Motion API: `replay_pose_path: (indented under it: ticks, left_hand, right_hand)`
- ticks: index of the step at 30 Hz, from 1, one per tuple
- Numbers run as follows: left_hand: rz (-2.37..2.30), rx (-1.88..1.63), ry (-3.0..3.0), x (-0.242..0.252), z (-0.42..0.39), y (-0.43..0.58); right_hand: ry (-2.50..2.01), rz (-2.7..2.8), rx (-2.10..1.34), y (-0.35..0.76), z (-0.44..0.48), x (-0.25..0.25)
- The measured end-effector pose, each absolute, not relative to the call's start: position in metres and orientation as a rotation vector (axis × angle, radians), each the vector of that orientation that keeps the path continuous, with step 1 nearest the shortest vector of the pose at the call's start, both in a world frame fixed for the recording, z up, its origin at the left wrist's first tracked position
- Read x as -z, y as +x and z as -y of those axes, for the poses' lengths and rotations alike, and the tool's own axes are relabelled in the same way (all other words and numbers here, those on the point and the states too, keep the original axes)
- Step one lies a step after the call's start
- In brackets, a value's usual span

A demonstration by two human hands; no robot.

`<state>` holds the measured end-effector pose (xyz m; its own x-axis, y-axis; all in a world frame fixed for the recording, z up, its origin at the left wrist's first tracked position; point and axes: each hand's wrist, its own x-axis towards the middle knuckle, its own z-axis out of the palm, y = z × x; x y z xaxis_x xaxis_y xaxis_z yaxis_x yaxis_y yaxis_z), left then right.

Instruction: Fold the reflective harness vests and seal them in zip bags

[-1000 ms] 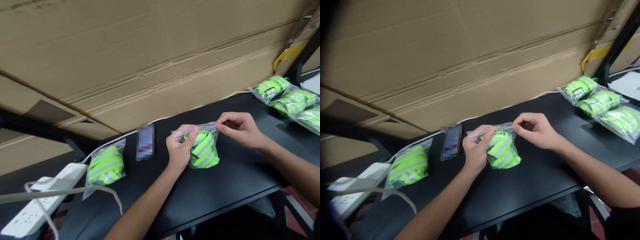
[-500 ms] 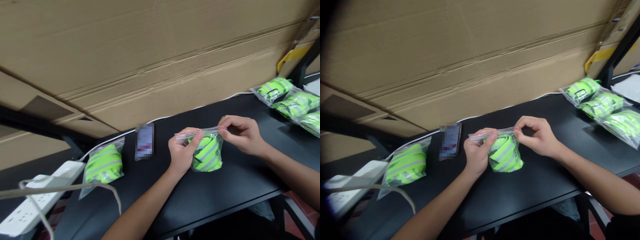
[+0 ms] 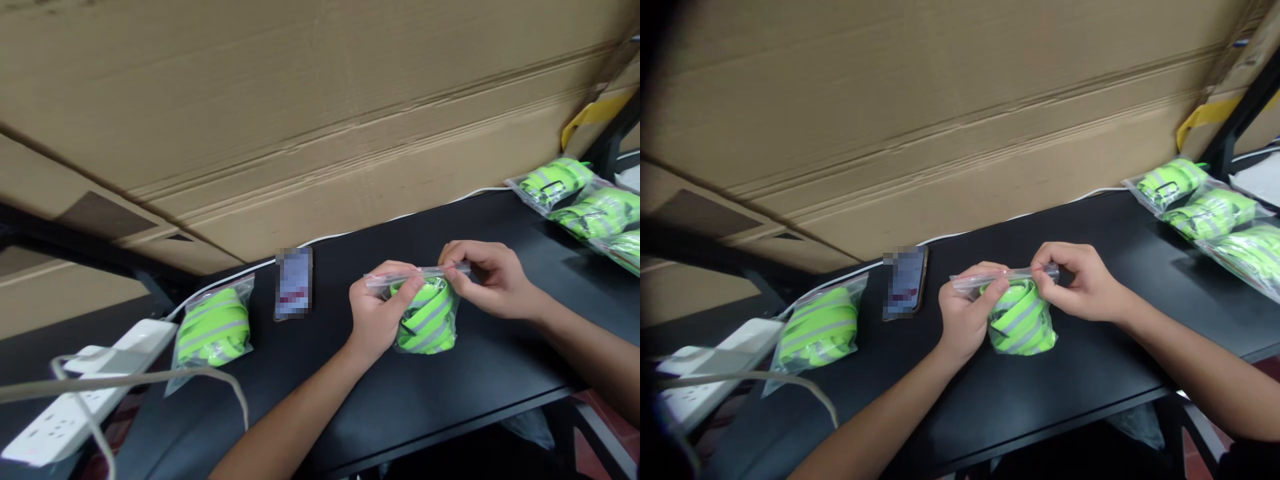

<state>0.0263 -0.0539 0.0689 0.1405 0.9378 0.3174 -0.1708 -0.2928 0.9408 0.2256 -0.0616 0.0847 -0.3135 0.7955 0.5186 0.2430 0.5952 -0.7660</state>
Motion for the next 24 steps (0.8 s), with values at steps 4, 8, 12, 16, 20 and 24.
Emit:
replay_pose_path:
  ticks: [4, 8, 12, 16, 20, 24]
  left_hand:
    - [-0.818, -1.371, 1.402, -0.069, 0.056, 0.028]
    - [-0.778, -1.335, 1.429, -0.068, 0.057, 0.026]
    - [-0.74, -1.367, 1.406, -0.063, 0.055, 0.022]
    - [-0.781, -1.415, 1.434, -0.061, 0.056, 0.022]
    - [-0.729, -1.359, 1.485, -0.062, 0.058, 0.023]
    - [-0.682, -1.326, 1.489, -0.062, 0.057, 0.02]
  right_hand:
    - [-0.816, 1.931, -0.684, 0.228, 0.064, -0.094]
    - [-0.828, 1.983, -0.637, 0.228, 0.064, -0.098]
    - [-0.832, 1.986, -0.585, 0.231, 0.061, -0.097]
    - [-0.841, 2.053, -0.565, 0.235, 0.062, -0.103]
    - [-0.813, 2.114, -0.562, 0.236, 0.064, -0.107]
    - [-0.724, 2.062, -0.526, 0.234, 0.064, -0.106]
